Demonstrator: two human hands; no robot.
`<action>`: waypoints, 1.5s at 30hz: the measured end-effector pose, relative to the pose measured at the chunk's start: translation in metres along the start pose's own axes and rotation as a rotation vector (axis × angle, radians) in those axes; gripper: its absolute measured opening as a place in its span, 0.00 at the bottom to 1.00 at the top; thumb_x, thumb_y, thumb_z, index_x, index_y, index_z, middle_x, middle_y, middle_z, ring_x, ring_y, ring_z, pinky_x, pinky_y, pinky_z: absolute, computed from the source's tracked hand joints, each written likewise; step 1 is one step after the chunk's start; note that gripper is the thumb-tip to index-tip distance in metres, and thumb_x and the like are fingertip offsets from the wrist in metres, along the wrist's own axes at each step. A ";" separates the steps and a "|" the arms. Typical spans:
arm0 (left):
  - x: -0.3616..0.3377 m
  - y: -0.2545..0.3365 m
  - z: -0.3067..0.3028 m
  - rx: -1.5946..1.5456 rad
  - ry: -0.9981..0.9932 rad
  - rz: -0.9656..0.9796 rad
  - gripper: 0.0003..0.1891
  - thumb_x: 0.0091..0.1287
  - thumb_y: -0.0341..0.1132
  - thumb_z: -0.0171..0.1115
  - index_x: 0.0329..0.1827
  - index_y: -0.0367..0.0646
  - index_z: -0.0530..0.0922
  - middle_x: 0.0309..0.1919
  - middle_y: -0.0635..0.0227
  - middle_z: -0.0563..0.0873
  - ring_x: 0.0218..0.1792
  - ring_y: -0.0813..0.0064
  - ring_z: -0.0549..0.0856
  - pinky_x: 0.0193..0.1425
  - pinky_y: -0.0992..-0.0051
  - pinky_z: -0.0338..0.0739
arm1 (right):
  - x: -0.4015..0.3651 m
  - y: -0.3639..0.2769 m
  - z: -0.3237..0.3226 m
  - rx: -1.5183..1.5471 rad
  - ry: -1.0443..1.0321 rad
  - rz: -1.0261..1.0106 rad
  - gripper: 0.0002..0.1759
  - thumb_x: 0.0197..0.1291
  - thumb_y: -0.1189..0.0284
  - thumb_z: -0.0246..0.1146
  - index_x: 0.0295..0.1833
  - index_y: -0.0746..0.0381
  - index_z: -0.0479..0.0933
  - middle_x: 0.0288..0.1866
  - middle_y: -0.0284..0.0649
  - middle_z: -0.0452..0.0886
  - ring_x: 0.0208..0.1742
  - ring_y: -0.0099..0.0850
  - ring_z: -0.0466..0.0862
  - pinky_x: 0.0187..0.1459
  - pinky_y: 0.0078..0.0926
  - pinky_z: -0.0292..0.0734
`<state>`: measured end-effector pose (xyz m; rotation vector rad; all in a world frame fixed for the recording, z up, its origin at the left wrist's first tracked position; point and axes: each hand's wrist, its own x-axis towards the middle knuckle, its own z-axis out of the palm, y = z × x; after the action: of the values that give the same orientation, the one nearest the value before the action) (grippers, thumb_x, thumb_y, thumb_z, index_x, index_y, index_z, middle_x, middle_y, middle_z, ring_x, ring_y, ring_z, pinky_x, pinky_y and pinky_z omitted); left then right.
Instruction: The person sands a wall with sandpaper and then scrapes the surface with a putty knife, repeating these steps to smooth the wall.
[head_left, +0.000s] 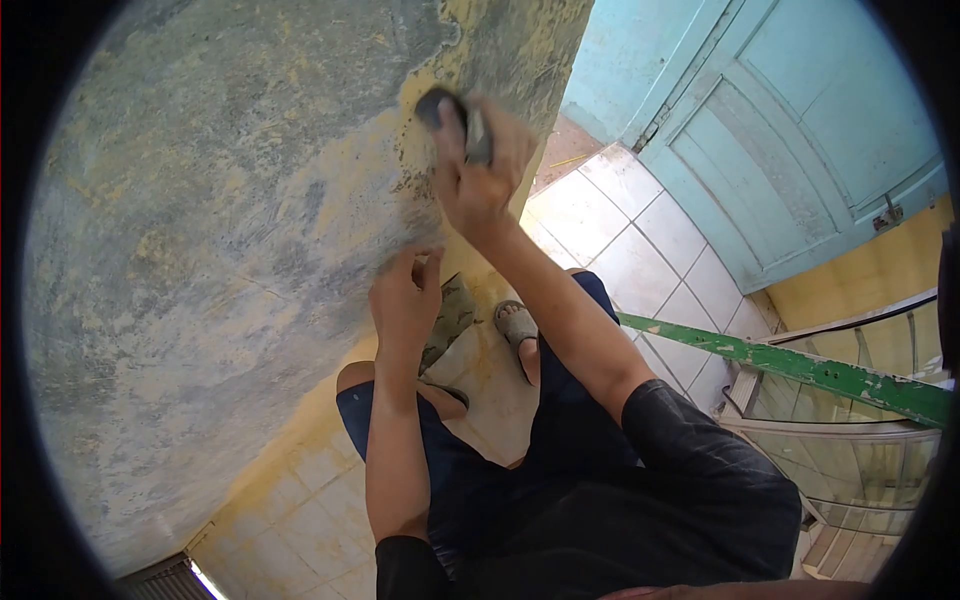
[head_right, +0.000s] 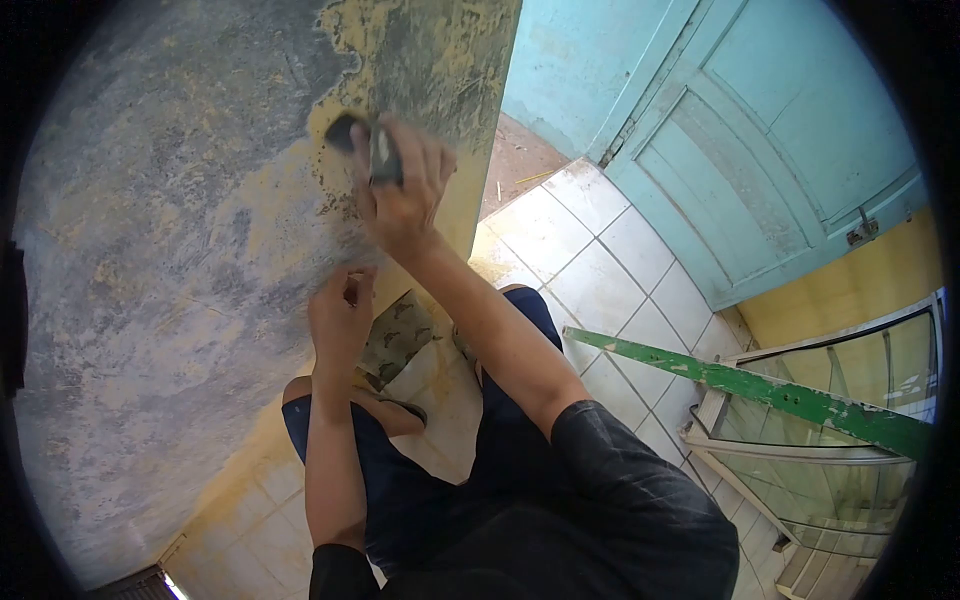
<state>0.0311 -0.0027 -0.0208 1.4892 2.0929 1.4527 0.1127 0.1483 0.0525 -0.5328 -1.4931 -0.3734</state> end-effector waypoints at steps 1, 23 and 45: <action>-0.001 0.000 0.000 0.031 -0.059 -0.013 0.10 0.74 0.42 0.73 0.46 0.46 0.88 0.23 0.62 0.89 0.25 0.60 0.88 0.33 0.65 0.81 | 0.009 0.001 0.003 0.007 0.047 0.025 0.11 0.66 0.74 0.73 0.53 0.63 0.91 0.65 0.46 0.83 0.62 0.45 0.81 0.61 0.47 0.70; 0.013 0.009 0.010 -0.009 -0.106 -0.022 0.13 0.75 0.43 0.71 0.45 0.40 0.88 0.25 0.55 0.89 0.28 0.52 0.89 0.35 0.57 0.81 | -0.006 -0.011 -0.008 -0.043 -0.010 0.034 0.22 0.60 0.77 0.70 0.61 0.60 0.90 0.64 0.46 0.81 0.58 0.46 0.80 0.60 0.45 0.68; 0.019 0.003 0.005 0.032 -0.038 -0.089 0.16 0.74 0.47 0.72 0.42 0.40 0.90 0.25 0.56 0.89 0.29 0.50 0.89 0.37 0.58 0.81 | -0.021 -0.015 -0.017 -0.057 -0.091 0.051 0.22 0.64 0.78 0.69 0.64 0.58 0.90 0.65 0.51 0.80 0.61 0.49 0.79 0.64 0.45 0.71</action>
<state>0.0273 0.0157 -0.0144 1.4042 2.1410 1.3553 0.1177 0.1243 0.0328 -0.6392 -1.5573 -0.3563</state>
